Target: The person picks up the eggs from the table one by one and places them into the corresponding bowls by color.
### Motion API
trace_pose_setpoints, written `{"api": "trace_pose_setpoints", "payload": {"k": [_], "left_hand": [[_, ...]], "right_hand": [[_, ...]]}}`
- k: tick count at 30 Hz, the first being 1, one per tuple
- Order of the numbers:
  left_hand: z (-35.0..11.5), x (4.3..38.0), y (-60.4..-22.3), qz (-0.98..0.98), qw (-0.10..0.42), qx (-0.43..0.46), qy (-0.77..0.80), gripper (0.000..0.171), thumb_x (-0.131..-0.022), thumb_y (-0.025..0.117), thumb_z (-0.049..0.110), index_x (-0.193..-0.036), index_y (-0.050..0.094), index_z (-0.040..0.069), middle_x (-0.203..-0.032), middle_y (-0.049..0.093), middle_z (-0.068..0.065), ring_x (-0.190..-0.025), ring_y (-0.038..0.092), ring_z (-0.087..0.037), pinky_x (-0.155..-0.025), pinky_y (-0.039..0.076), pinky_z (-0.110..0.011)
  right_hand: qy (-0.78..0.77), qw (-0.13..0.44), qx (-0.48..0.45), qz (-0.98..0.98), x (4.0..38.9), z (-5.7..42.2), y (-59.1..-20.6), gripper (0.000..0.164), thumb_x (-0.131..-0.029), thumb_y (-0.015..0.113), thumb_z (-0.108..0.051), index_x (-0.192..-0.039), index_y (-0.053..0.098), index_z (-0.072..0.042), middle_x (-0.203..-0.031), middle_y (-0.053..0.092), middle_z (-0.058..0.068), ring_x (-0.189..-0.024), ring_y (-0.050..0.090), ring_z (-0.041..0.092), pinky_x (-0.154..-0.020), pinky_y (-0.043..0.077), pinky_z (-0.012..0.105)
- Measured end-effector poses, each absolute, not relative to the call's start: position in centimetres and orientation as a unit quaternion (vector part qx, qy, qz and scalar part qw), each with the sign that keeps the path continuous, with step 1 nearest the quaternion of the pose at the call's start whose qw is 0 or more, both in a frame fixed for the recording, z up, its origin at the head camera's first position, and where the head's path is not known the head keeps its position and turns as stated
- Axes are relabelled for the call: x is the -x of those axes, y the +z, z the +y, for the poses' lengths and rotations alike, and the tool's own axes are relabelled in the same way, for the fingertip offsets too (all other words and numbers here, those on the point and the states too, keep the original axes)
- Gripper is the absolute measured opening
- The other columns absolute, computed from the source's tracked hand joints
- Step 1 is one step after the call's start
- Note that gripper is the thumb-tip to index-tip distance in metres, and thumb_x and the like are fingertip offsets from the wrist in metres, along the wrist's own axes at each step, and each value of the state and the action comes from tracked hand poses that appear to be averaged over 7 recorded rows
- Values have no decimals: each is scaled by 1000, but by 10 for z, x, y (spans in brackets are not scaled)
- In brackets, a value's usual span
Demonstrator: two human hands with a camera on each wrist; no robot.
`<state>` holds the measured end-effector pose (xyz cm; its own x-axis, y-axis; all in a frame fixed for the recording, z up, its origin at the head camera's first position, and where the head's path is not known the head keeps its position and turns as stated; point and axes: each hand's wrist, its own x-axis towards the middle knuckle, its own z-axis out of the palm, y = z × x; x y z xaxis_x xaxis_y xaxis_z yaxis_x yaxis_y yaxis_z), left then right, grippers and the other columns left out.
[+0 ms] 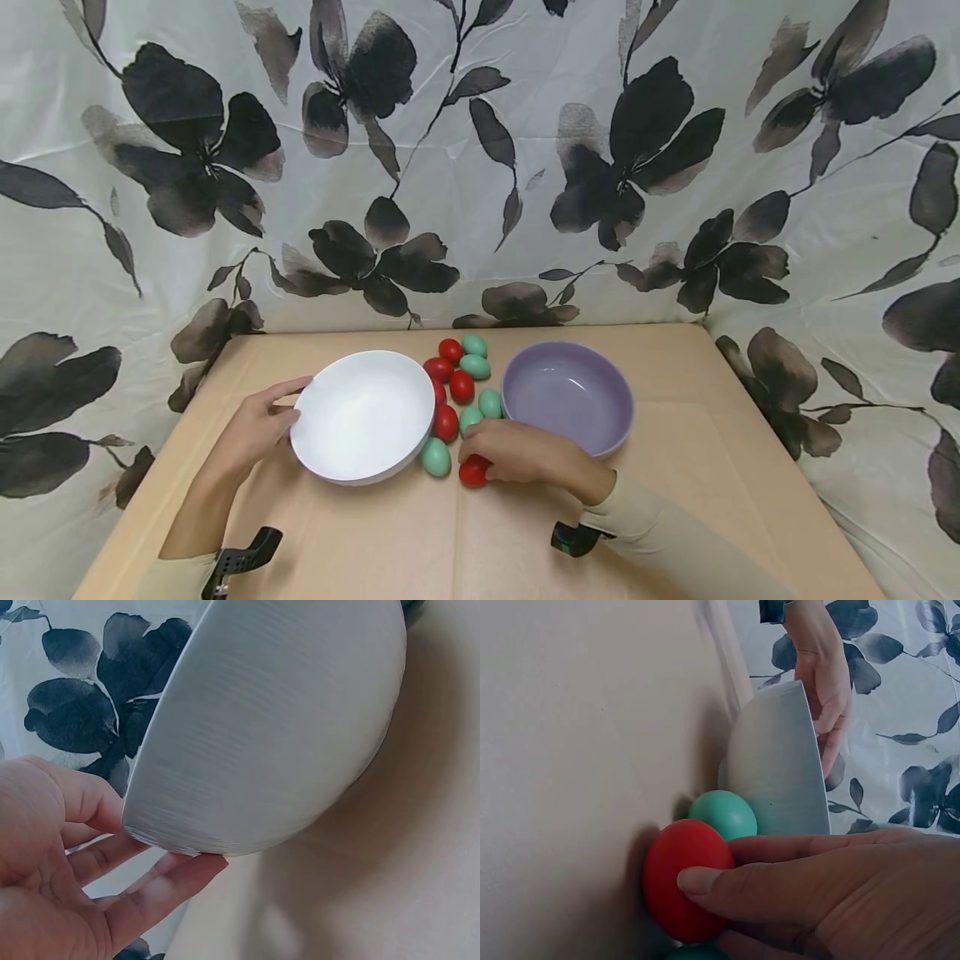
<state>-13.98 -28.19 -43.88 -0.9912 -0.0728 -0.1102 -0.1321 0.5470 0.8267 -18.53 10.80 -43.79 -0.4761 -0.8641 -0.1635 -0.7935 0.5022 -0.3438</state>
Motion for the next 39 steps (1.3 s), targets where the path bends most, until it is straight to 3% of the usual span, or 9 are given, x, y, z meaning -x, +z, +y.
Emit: {"api": "trace_pose_setpoints", "payload": {"k": [11, 21, 30, 39], "left_hand": [[-282, 137, -439, 875, 32, 57, 479, 55, -100, 50, 1, -154, 42, 5, -132, 56, -31, -81, 63, -22, -62, 55, -35], [-286, 136, -441, 875, 30, 45, 480, 54, -101, 50, 3, -154, 42, 6, -137, 53, -31, -82, 64, -22, -63, 55, -35], [-289, 137, -445, 869, 25, 45, 492, 54, -100, 50, 1, -154, 42, 5, -131, 54, -29, -74, 60, -17, -59, 53, -35], [-292, 138, -447, 865, 25, 38, 500, 54, -100, 50, 0, -153, 43, 5, -134, 55, -30, -80, 63, -19, -62, 55, -35]], "right_hand": [[-94, 158, 487, 854, 181, 109, -443, 39, -82, 86, -17, -118, 73, -22, -106, 65, -11, -94, 55, 6, -81, 51, 16], [-104, 138, 479, 861, 175, 108, -438, 39, -82, 84, -16, -119, 73, -23, -108, 64, -10, -96, 55, 5, -82, 51, 17], [-175, 171, 471, 848, 180, 113, -430, 45, -82, 84, -18, -125, 71, -24, -113, 63, -11, -103, 56, 6, -84, 52, 18], [-226, 192, 460, 837, 191, 117, -424, 45, -84, 83, -18, -128, 71, -23, -119, 63, -12, -108, 57, 7, -88, 56, 27]]}}
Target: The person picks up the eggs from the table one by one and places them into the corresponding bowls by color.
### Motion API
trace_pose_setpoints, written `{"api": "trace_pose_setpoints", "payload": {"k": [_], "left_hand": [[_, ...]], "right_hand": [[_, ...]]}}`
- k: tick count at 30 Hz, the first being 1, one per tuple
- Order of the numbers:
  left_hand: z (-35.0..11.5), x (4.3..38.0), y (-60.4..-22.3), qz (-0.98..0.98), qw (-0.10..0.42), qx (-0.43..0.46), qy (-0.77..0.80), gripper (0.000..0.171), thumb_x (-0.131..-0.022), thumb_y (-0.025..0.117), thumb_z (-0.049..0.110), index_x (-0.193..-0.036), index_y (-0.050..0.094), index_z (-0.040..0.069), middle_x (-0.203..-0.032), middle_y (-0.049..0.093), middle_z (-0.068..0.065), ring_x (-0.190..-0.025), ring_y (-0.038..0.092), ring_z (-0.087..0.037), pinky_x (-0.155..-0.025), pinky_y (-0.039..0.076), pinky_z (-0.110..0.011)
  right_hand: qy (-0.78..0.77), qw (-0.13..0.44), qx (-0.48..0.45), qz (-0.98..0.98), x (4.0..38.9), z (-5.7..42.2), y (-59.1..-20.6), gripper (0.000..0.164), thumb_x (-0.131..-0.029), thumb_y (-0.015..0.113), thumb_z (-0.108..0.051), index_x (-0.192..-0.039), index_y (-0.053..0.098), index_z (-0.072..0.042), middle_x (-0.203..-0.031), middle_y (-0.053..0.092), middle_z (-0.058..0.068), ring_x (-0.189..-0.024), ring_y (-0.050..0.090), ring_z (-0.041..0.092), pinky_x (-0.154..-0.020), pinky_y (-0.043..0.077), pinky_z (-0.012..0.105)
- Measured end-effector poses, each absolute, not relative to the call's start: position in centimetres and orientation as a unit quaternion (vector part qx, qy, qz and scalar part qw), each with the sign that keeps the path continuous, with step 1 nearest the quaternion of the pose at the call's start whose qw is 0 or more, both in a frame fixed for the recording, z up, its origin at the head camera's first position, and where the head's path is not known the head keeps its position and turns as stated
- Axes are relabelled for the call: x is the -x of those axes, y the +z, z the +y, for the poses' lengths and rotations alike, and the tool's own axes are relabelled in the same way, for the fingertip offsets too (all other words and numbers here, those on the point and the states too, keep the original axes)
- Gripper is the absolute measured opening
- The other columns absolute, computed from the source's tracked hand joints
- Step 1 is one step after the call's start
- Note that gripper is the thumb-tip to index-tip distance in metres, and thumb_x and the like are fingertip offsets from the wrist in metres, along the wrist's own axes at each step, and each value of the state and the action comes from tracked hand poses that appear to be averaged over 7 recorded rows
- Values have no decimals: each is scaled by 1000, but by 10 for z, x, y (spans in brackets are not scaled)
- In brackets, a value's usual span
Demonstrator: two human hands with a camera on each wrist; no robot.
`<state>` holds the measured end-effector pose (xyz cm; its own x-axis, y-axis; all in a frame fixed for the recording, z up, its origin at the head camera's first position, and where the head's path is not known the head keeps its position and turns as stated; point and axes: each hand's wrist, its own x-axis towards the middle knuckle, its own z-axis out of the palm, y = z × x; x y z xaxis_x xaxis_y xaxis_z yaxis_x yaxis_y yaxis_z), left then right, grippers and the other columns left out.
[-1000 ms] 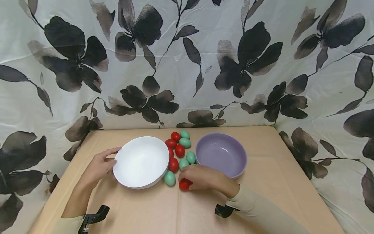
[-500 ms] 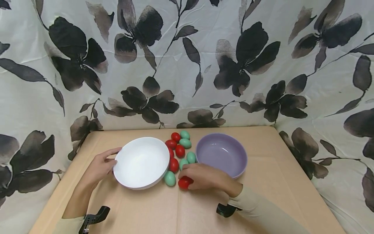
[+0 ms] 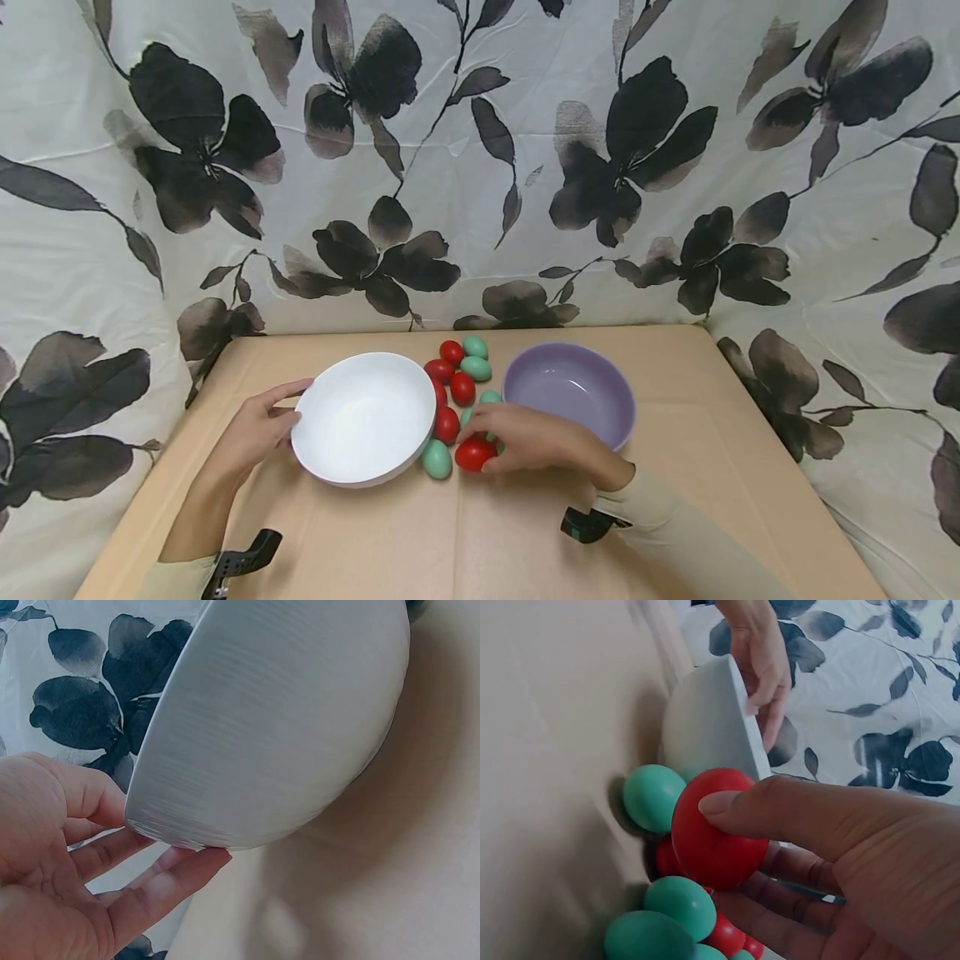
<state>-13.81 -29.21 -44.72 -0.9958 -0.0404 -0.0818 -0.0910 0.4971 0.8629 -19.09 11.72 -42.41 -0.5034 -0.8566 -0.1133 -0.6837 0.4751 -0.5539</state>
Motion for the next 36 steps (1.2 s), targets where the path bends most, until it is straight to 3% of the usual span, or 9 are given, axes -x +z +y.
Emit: {"api": "trace_pose_setpoints", "payload": {"k": [10, 18, 25, 32, 36], "left_hand": [[-292, 137, -444, 872, 25, 35, 487, 54, -99, 49, 1, -152, 44, 6, -139, 53, -31, -84, 65, -24, -67, 58, -40], [-294, 141, -443, 874, 25, 36, 484, 54, -99, 49, 1, -152, 44, 5, -135, 54, -30, -79, 65, -23, -64, 57, -38], [-292, 143, -443, 875, 31, 43, 482, 54, -99, 50, 1, -153, 44, 5, -129, 58, -31, -79, 64, -23, -63, 55, -36], [-290, 142, -442, 875, 33, 43, 481, 55, -99, 49, 1, -153, 43, 5, -138, 54, -32, -86, 64, -25, -65, 57, -37], [-291, 142, -442, 877, 30, 41, 478, 54, -99, 49, 1, -153, 43, 4, -135, 54, -31, -81, 64, -24, -64, 56, -37]], "right_hand": [[-265, 199, 452, 828, 200, 121, -416, 47, -83, 84, -16, -127, 70, -23, -125, 60, -11, -112, 55, 7, -88, 57, 29], [-291, 200, 453, 819, 210, 123, -406, 45, -83, 83, -12, -125, 70, -21, -126, 58, -8, -114, 55, 10, -86, 56, 24], [-300, 203, 455, 813, 216, 123, -398, 45, -84, 81, -11, -127, 68, -19, -125, 59, -8, -115, 58, 11, -87, 57, 27], [-317, 205, 466, 800, 223, 120, -393, 45, -85, 80, -9, -127, 67, -19, -124, 59, -8, -115, 58, 12, -87, 56, 24], [-330, 202, 470, 794, 228, 118, -389, 46, -84, 80, -8, -127, 67, -17, -124, 59, -6, -115, 58, 14, -85, 57, 24]]}}
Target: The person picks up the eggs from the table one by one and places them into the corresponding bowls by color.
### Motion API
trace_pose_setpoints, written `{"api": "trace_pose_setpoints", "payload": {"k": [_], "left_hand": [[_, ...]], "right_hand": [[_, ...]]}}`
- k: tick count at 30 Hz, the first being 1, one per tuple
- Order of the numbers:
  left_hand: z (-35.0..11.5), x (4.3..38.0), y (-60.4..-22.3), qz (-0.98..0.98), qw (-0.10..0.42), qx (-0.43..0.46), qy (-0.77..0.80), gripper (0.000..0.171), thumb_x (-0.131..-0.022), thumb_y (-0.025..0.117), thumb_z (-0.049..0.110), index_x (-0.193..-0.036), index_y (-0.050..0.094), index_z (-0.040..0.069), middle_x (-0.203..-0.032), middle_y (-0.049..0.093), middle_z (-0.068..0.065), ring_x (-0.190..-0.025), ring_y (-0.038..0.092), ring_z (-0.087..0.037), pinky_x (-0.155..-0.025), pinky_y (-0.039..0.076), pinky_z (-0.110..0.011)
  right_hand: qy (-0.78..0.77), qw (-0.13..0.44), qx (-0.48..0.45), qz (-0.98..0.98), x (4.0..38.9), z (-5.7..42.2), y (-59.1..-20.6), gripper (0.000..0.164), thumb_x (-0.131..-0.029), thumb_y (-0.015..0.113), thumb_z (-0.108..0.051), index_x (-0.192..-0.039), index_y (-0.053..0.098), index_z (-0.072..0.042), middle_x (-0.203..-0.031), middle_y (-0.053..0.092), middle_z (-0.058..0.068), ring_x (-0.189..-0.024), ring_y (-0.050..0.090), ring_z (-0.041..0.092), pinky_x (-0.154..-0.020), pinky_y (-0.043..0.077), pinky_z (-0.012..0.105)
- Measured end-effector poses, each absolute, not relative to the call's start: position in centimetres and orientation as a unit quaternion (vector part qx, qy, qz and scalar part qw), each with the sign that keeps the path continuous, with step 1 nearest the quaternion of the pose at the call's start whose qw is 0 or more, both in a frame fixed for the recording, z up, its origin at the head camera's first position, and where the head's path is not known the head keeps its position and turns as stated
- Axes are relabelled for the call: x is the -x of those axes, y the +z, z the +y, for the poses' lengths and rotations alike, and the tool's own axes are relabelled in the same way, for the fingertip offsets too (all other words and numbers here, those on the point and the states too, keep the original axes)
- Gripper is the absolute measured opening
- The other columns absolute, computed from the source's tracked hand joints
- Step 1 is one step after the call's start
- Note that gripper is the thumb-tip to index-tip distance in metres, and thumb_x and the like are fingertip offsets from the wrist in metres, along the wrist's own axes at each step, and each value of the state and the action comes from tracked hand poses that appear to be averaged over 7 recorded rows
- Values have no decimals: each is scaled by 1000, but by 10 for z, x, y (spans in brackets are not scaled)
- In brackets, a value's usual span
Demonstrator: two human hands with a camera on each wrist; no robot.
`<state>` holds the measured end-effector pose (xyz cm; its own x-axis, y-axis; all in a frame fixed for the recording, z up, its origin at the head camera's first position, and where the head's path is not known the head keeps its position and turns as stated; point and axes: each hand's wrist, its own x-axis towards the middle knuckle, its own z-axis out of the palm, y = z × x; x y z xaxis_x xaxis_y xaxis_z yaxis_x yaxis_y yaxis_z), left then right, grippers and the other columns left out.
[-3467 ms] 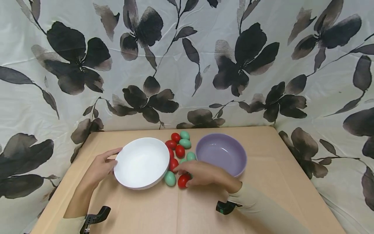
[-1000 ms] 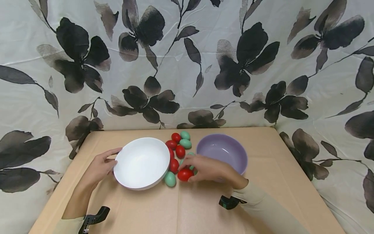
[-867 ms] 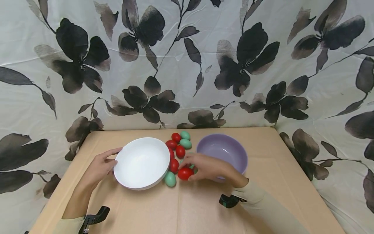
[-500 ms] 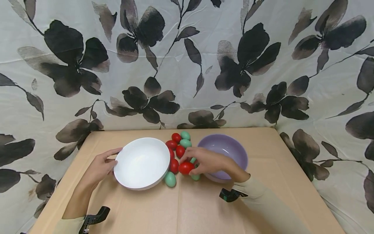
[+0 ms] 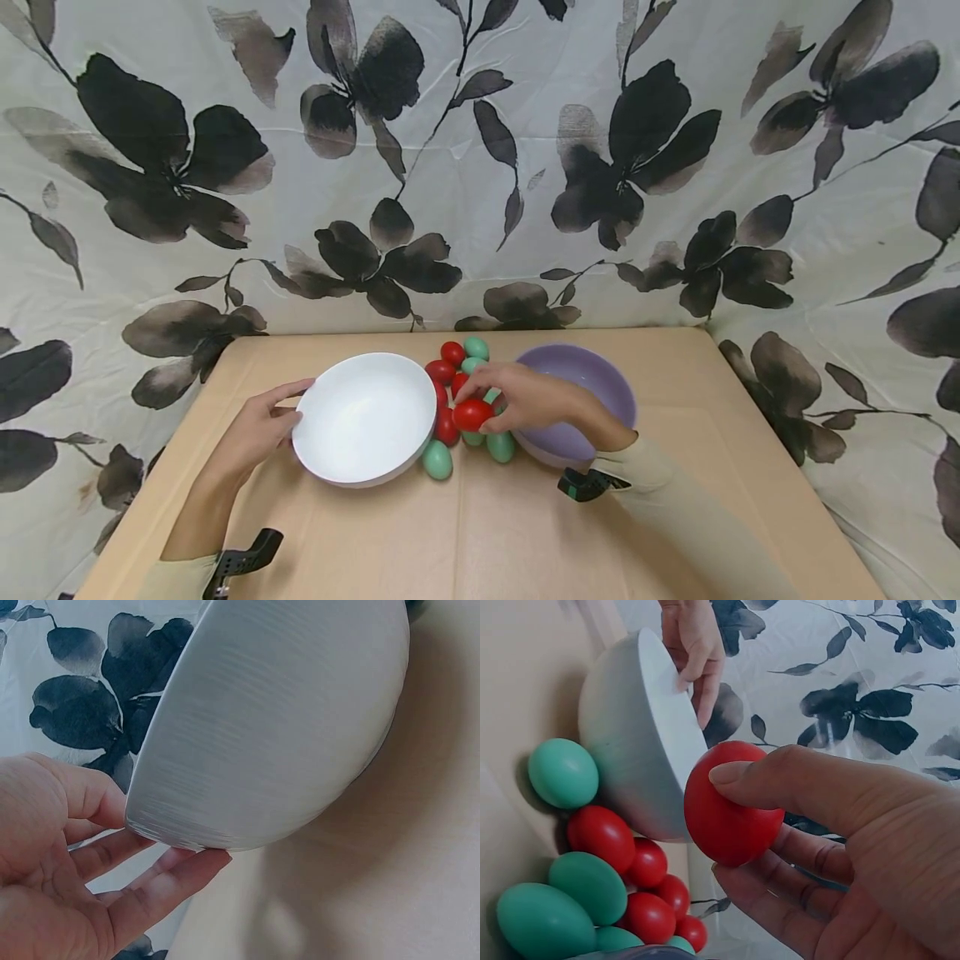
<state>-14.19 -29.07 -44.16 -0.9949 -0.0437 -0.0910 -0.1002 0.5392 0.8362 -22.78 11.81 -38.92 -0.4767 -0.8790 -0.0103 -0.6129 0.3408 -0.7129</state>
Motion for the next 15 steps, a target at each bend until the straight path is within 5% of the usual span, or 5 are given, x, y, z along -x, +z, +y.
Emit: {"api": "trace_pose_setpoints", "payload": {"k": [15], "left_hand": [[-292, 139, -439, 875, 34, 47, 480, 55, -99, 47, 3, -154, 43, 7, -141, 52, -31, -89, 65, -28, -69, 58, -38]], "right_hand": [[-365, 201, 483, 770, 242, 107, -378, 42, -86, 76, -4, -125, 67, -16, -125, 61, -3, -115, 59, 16, -91, 57, 33]]}}
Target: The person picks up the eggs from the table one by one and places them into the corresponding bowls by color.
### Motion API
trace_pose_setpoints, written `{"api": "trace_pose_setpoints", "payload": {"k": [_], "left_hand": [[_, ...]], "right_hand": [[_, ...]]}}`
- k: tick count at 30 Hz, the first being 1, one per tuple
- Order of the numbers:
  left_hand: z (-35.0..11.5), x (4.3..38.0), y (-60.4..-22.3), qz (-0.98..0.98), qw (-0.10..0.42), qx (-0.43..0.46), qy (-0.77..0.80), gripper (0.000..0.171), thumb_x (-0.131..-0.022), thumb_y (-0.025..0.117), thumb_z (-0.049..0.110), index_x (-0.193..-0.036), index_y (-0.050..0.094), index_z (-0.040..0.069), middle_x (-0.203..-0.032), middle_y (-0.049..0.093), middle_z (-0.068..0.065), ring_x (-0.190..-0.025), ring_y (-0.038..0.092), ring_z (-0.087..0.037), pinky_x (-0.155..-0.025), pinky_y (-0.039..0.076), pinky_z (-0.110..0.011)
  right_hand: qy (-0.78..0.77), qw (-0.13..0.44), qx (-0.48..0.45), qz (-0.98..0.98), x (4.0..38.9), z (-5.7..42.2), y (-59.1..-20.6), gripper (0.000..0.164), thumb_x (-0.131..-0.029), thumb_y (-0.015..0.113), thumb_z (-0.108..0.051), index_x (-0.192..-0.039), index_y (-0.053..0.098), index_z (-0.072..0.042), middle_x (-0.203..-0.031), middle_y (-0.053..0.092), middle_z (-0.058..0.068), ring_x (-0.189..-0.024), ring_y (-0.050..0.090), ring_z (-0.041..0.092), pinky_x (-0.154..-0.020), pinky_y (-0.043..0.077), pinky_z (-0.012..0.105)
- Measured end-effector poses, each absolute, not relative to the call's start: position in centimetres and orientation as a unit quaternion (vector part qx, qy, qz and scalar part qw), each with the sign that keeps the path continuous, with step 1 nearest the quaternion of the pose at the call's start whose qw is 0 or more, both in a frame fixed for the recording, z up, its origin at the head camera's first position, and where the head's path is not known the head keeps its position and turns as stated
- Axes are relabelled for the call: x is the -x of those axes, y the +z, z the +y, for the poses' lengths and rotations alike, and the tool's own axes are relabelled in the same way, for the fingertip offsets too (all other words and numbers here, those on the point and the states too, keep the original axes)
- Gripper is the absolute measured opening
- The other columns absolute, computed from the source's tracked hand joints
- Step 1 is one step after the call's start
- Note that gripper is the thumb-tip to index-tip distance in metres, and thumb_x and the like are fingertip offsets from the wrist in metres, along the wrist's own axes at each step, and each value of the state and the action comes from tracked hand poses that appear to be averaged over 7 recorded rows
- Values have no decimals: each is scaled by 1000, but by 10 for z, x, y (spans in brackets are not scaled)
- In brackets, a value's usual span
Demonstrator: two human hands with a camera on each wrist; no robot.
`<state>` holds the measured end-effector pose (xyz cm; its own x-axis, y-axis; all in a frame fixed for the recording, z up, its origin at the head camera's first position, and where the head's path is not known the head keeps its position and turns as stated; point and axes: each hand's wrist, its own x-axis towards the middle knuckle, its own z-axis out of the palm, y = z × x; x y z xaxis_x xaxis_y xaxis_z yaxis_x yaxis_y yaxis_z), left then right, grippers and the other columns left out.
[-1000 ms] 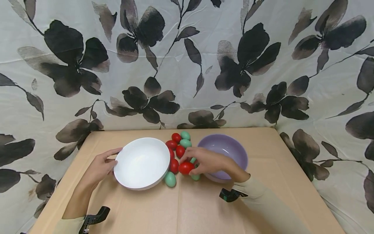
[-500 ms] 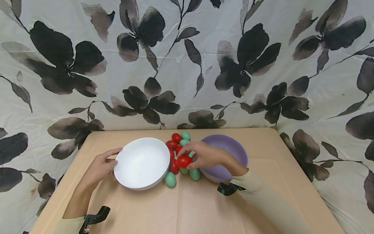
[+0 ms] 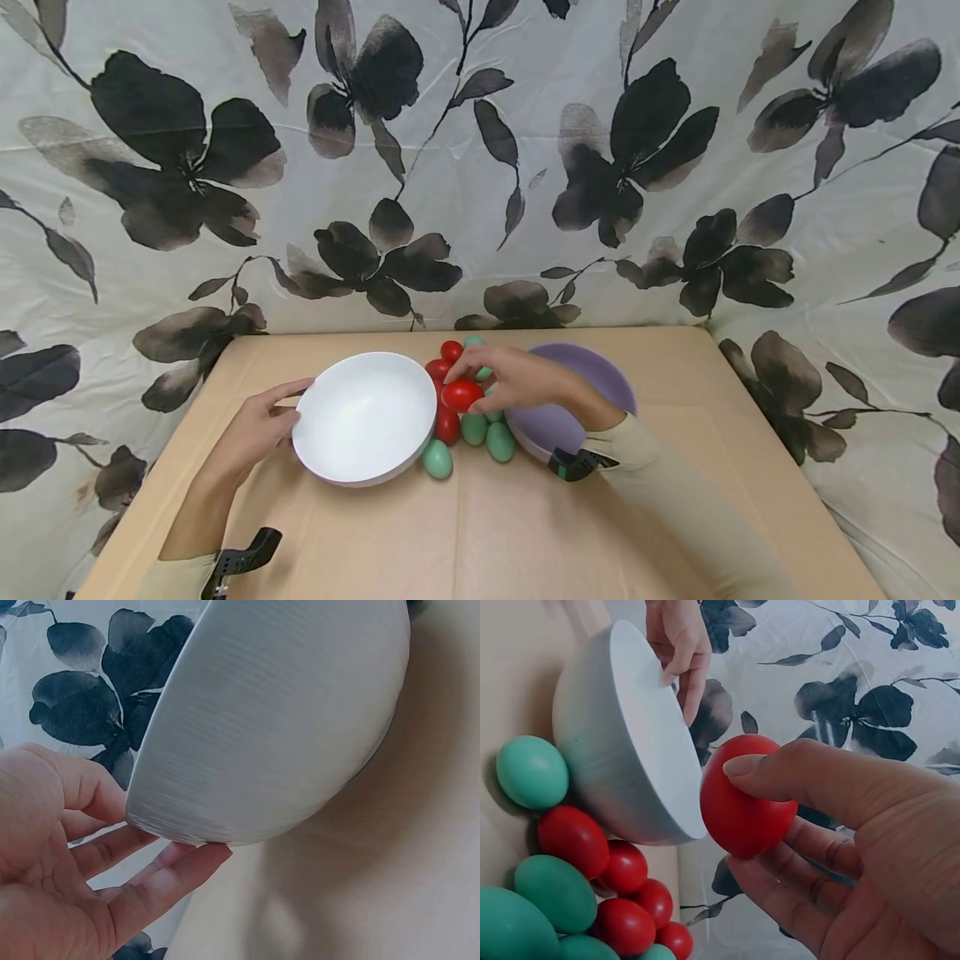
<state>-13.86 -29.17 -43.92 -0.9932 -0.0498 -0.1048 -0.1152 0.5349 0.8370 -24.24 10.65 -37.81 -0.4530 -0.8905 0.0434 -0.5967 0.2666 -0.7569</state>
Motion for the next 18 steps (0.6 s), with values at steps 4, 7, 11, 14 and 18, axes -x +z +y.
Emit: {"api": "trace_pose_setpoints", "payload": {"k": [4, 7, 11, 14, 18], "left_hand": [[-292, 140, -439, 878, 34, 51, 474, 55, -99, 47, 3, -153, 44, 8, -131, 57, -29, -81, 64, -25, -66, 57, -37], [-291, 140, -440, 879, 34, 53, 473, 55, -98, 47, 3, -153, 44, 8, -131, 57, -28, -80, 63, -25, -65, 56, -37], [-291, 140, -441, 877, 33, 53, 476, 55, -98, 46, 3, -153, 44, 7, -134, 56, -30, -82, 64, -25, -64, 56, -37], [-292, 139, -441, 877, 32, 51, 477, 55, -98, 46, 2, -153, 44, 7, -136, 55, -30, -82, 64, -25, -64, 56, -37], [-292, 139, -442, 875, 31, 45, 480, 55, -98, 47, 2, -153, 43, 7, -140, 52, -30, -83, 65, -25, -65, 57, -37]], "right_hand": [[-381, 215, 478, 762, 246, 101, -377, 42, -86, 76, -4, -125, 66, -16, -128, 60, -1, -117, 58, 19, -92, 57, 32], [-385, 221, 475, 760, 249, 98, -377, 43, -86, 77, -4, -126, 66, -15, -129, 60, 0, -116, 58, 20, -91, 57, 31], [-383, 214, 485, 757, 252, 92, -377, 44, -85, 79, -3, -125, 66, -15, -126, 60, 0, -114, 59, 19, -90, 58, 33], [-379, 204, 500, 752, 255, 87, -378, 45, -84, 80, -3, -124, 66, -15, -124, 61, -1, -111, 60, 18, -88, 58, 34], [-368, 199, 517, 747, 258, 82, -378, 44, -84, 81, -6, -125, 67, -17, -121, 63, -5, -110, 60, 14, -88, 58, 31]]}}
